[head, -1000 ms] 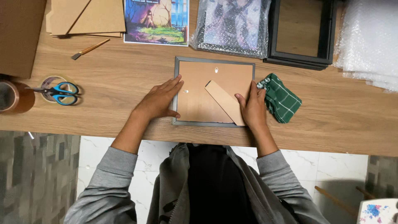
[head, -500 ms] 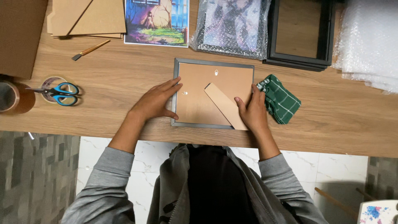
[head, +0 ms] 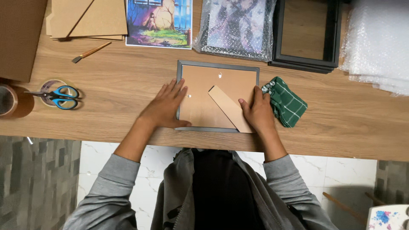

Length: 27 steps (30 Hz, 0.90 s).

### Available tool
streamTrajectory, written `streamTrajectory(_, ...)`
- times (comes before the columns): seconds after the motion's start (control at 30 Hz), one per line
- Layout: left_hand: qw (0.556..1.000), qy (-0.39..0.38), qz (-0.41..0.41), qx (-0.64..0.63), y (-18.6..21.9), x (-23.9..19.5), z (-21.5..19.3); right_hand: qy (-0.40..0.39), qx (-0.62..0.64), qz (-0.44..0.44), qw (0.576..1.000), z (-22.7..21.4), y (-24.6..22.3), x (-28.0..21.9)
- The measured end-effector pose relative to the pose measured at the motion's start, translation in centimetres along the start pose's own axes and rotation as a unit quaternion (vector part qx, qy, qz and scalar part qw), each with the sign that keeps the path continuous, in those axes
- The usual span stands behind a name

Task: The person places a printed art sheet into a picture frame, secures the backing board by pressing down the metal tabs by hand, and then flips the finished frame over.

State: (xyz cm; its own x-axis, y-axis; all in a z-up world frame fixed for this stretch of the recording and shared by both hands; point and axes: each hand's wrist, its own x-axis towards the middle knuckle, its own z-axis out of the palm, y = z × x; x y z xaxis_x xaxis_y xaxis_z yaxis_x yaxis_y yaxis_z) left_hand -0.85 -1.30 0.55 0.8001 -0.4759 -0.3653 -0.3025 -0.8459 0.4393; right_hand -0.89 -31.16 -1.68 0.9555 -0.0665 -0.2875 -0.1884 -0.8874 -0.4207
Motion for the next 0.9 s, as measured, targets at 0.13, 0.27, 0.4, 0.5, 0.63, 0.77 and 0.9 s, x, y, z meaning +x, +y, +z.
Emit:
streamTrajectory(0.13, 0.999, 0.016, 0.032, 0.036, 3.2, -0.3, 1.1, -0.011, 0.025, 0.016, 0.999, 0.5, 1.1, 0.6)
streamTrajectory(0.27, 0.995, 0.072, 0.053, 0.035, 3.1, 0.3, 2.6, -0.009, 0.001, 0.024, 1.0, 0.5, 1.0, 0.7)
streamTrajectory(0.4, 0.989, 0.128, 0.076, 0.022, 2.4, 0.5, 4.0, -0.003, -0.028, 0.019, 0.999, -0.5, -0.3, -0.1)
streamTrajectory(0.5, 0.982, 0.165, 0.089, 0.029, 2.0, 0.6, 5.2, 0.014, -0.04, -0.004, 0.999, -0.6, -0.4, -0.3)
streamTrajectory(0.63, 0.979, 0.184, 0.086, 0.031, 1.4, 0.7, 6.5, 0.038, -0.021, -0.017, 0.999, -0.3, -0.4, -1.0)
streamTrajectory(0.77, 0.979, 0.188, 0.076, 0.026, 1.9, 0.2, 6.1, 0.106, 0.013, -0.103, 0.989, 0.5, -0.1, -2.6)
streamTrajectory(0.9, 0.983, 0.173, 0.059, -0.016, 2.4, 0.0, 5.5, 0.182, -0.04, -0.267, 0.945, 2.2, 1.5, -3.7)
